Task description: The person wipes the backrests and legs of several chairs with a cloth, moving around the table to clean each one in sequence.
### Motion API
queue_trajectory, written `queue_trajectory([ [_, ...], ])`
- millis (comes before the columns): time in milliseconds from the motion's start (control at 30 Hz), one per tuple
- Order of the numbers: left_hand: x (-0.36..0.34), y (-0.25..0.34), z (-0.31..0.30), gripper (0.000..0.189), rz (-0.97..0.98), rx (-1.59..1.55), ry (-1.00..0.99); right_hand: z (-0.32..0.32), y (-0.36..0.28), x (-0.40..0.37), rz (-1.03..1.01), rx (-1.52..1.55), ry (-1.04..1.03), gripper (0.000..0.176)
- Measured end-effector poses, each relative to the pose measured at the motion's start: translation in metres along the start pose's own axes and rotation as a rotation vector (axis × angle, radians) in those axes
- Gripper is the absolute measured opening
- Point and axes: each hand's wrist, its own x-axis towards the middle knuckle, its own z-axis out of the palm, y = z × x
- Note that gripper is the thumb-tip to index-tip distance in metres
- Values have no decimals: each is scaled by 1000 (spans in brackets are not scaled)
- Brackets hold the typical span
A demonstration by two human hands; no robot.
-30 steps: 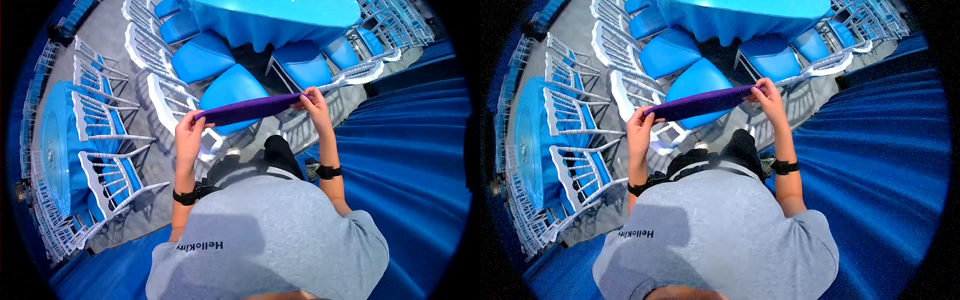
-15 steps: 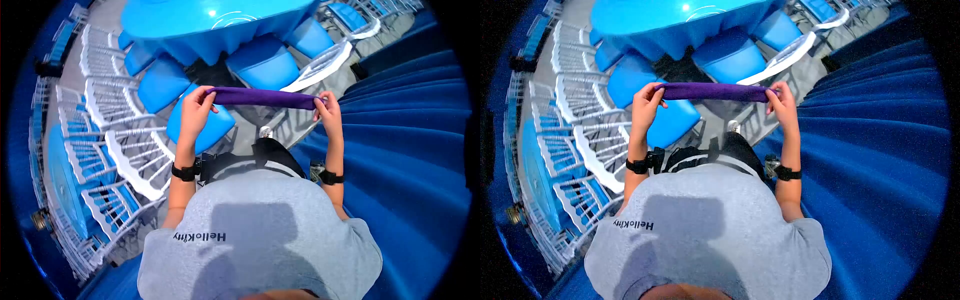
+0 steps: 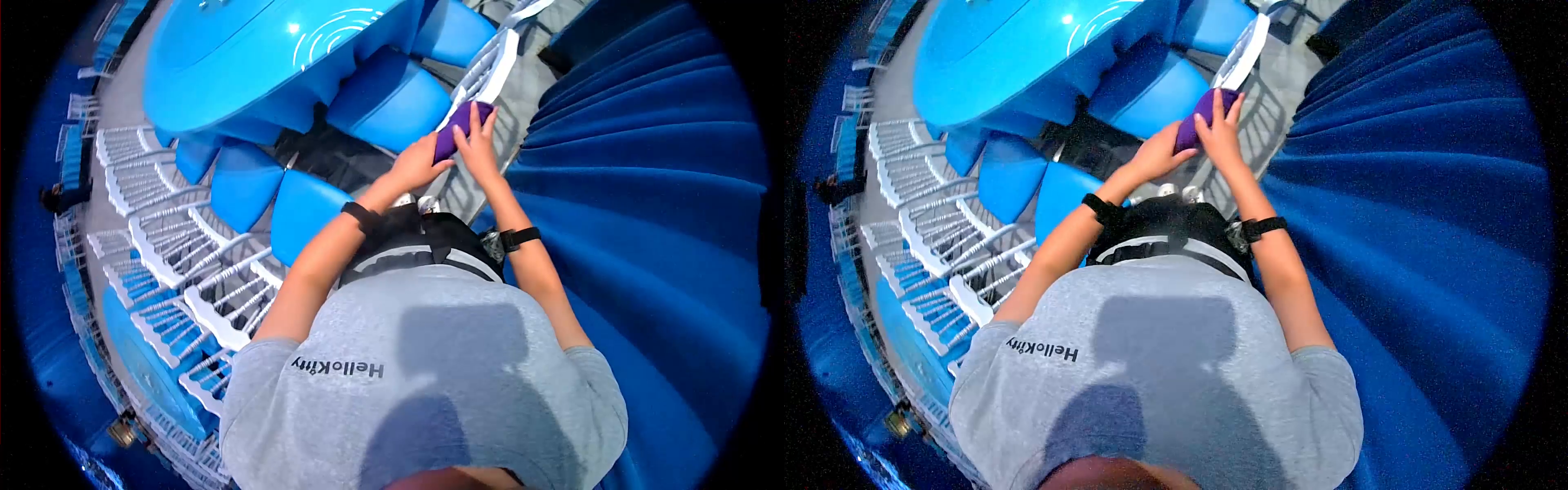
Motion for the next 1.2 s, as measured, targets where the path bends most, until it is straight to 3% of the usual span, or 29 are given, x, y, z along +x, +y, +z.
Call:
queue_trajectory([
  [67, 5, 9, 1, 41, -143, 153, -50, 6, -8, -2, -8, -252, 0, 60],
  [100, 6, 8, -2, 35, -35, 155, 0, 4, -18, -2, -33, -339, 7, 58],
  [200, 6, 3, -7, 36, 24, 86, -50, 8, -22, 1, -12, -355, 28, 59],
  [267, 8, 2, -1, 36, 50, 73, -51, 8, -23, 5, 90, -164, 3, 64],
  [333, 15, 6, 2, 36, -7, 82, -49, 11, -22, 10, 83, -190, 45, 65],
  [467, 36, 2, 15, 44, 247, 118, 134, 3, -18, 26, 124, -284, 56, 61],
  [600, 55, 14, 11, 51, 152, -35, 0, -11, -8, 45, 15, -349, 55, 57],
  [667, 64, 19, 15, 49, 111, -11, 27, -12, 2, 58, -50, -378, 103, 58],
  [933, 128, 33, 29, 39, 135, 119, 206, -31, 32, 124, 54, -442, 13, 58],
  [1033, 149, 51, 4, 44, -12, 84, -31, -37, 46, 155, -26, -494, -16, 53],
  [1200, 197, 42, 24, 45, -45, 156, -38, -43, 55, 201, 24, -454, -113, 50],
])
